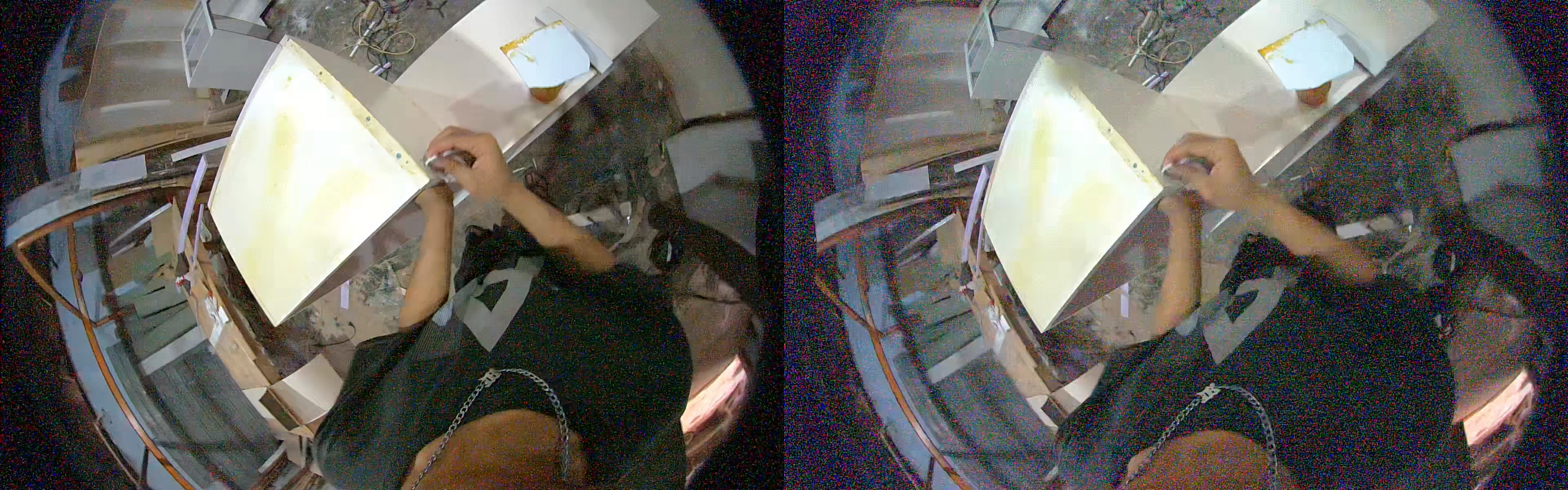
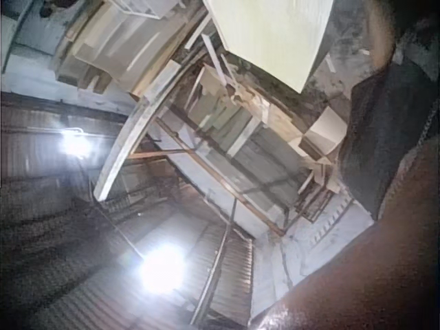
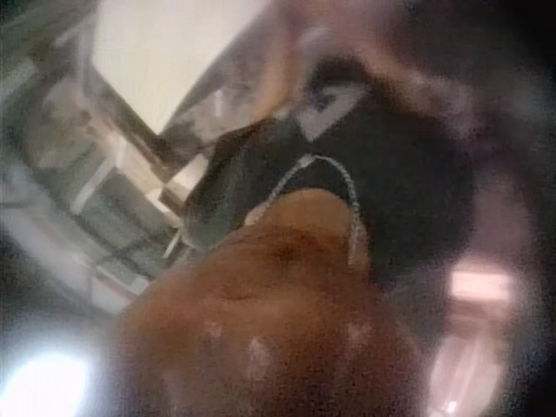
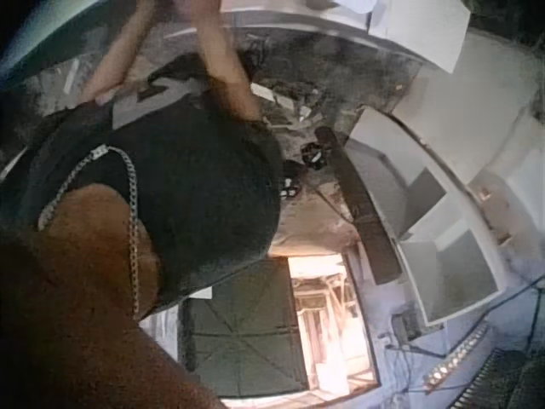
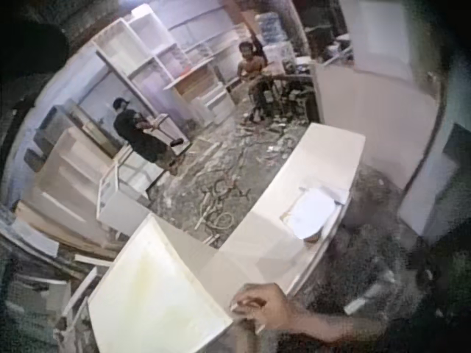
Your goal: The person wipes the edges and surfaces of a white cabinet unit with a cloth, then uses a pencil to mark locations on the wood panels while preparing furniture components.
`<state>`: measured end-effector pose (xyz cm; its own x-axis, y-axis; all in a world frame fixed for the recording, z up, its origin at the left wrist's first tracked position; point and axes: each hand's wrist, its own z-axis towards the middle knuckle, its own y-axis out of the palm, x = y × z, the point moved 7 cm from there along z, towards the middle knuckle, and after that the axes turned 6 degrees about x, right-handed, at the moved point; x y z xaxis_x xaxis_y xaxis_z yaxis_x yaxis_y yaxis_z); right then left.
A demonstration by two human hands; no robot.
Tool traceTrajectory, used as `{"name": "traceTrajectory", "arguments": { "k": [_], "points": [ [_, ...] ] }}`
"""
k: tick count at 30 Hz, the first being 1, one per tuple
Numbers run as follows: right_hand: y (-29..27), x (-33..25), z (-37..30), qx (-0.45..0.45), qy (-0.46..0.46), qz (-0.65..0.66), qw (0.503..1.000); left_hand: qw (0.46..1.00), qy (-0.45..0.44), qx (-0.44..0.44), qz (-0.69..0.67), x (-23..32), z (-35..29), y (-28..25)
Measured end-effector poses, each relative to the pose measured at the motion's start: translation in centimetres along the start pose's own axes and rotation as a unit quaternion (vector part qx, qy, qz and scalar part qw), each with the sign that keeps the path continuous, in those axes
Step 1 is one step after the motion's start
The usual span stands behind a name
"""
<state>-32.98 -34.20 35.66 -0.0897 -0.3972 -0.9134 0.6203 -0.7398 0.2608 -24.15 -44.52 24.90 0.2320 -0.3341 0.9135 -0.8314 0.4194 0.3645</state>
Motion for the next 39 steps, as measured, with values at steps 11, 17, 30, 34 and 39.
{"name": "traceTrajectory", "arguments": {
  "k": [11,17,30,34,39],
  "points": [
    [1.3,-1.6,2.0,-0.004,-0.042,0.045,0.998,0.997,0.004,0.001,0.074,3.3,-1.5,0.7],
    [1.7,-1.1,4.6,0.032,-0.043,0.013,0.998,0.994,0.036,0.065,-0.077,3.9,-0.3,2.0],
    [1.4,-1.5,1.3,0.012,-0.089,0.009,0.996,0.994,0.034,0.084,-0.062,2.7,0.9,-0.2],
    [2.5,-1.3,3.7,0.038,-0.043,-0.039,0.998,0.993,0.036,0.084,-0.070,2.9,0.7,-0.4],
    [0.8,5.1,12.2,0.115,0.034,0.068,0.990,0.994,0.032,0.078,-0.070,3.8,0.5,-0.3]
  ]
}}
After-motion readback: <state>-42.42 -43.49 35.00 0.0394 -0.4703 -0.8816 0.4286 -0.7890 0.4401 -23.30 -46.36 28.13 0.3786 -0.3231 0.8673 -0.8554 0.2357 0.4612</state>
